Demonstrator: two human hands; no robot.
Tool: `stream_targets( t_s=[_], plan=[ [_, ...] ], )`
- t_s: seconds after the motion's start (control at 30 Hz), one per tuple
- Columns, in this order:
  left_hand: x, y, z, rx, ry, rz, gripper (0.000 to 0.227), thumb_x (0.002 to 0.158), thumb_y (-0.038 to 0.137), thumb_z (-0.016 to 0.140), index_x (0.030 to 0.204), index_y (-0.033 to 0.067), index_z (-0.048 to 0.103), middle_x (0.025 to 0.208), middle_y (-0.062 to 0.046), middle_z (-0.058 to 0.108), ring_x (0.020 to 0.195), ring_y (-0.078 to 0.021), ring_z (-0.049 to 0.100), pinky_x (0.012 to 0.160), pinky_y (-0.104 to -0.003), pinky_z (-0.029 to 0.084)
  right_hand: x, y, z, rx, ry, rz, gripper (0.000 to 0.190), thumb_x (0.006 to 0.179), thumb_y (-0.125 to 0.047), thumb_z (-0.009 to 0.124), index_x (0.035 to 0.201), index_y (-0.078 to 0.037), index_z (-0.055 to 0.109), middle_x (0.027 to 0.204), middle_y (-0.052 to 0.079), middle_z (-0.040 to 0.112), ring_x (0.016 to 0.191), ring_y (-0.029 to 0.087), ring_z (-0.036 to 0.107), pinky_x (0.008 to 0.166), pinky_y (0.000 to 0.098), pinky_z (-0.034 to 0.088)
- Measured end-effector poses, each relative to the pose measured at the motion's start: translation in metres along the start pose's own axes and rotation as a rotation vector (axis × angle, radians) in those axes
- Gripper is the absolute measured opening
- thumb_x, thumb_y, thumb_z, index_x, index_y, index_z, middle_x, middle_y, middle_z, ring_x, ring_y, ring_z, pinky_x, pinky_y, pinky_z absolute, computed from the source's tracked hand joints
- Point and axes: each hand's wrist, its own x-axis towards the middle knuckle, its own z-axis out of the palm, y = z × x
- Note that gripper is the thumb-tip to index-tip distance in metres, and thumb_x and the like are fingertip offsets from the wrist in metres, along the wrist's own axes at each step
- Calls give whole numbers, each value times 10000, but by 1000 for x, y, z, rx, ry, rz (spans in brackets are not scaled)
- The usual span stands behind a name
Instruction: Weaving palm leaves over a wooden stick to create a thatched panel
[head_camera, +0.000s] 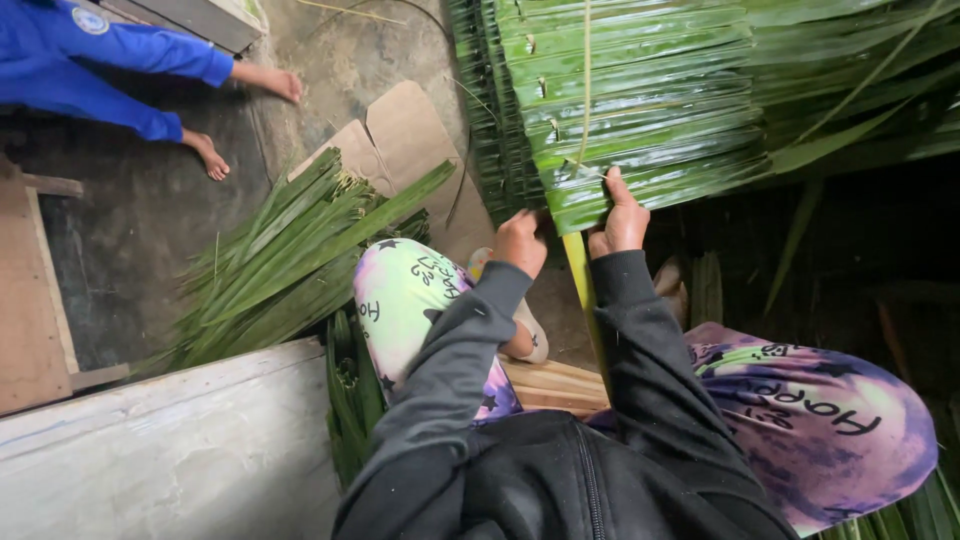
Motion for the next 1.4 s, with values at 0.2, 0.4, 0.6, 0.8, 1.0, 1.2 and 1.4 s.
stream_targets(
  t_s=[0.2,0.4,0.6,0.8,1.0,1.2,1.4],
  plan=[
    [-1,11,2,71,20,35,125,875,217,649,984,239,707,923,5,672,916,-268,727,824,-429,640,8,8,-4,15,42,-53,444,750,-121,930,1047,121,706,944,253,731,826,327,754,677,502,643],
    [-1,19,12,28,47,28,152,848,167,643,975,233,694,964,-15,668,1000,-284,707,870,-436,623,4,8,-4,14,53,-80,494,734,-145,953,1036,148,692,931,270,717,800,329,744,652,515,628],
    [-1,23,15,-61,96,63,144,849,128,676,977,177,720,1023,-40,710,1038,-308,706,899,-436,617,-9,3,4,7,62,-99,549,730,-145,956,1063,179,665,957,296,701,834,337,742,666,515,618],
    [4,31,9,-181,153,79,98,835,131,687,887,213,702,900,-12,683,952,-287,704,827,-398,604,-10,4,4,-8,66,-113,544,727,-141,960,1058,176,668,947,296,698,821,348,740,658,508,620],
    [4,12,37,-306,194,71,115,810,100,730,904,166,719,906,-59,707,948,-323,712,831,-416,595,-14,-1,6,-36,49,-103,545,726,-151,962,1056,177,677,939,301,708,816,347,746,654,509,622],
    [8,47,4,-325,205,146,99,837,97,729,829,187,688,835,-35,672,896,-302,710,808,-386,585,0,4,1,-82,60,-102,522,733,-154,960,1068,142,691,950,270,715,834,327,745,669,511,621],
    [-1,45,-104,-161,249,363,72,794,15,669,806,82,693,972,-96,692,969,-340,688,892,-443,552,23,6,-9,-99,57,-74,505,763,-148,939,1114,95,671,971,231,709,863,359,748,695,542,639]
  ],
)
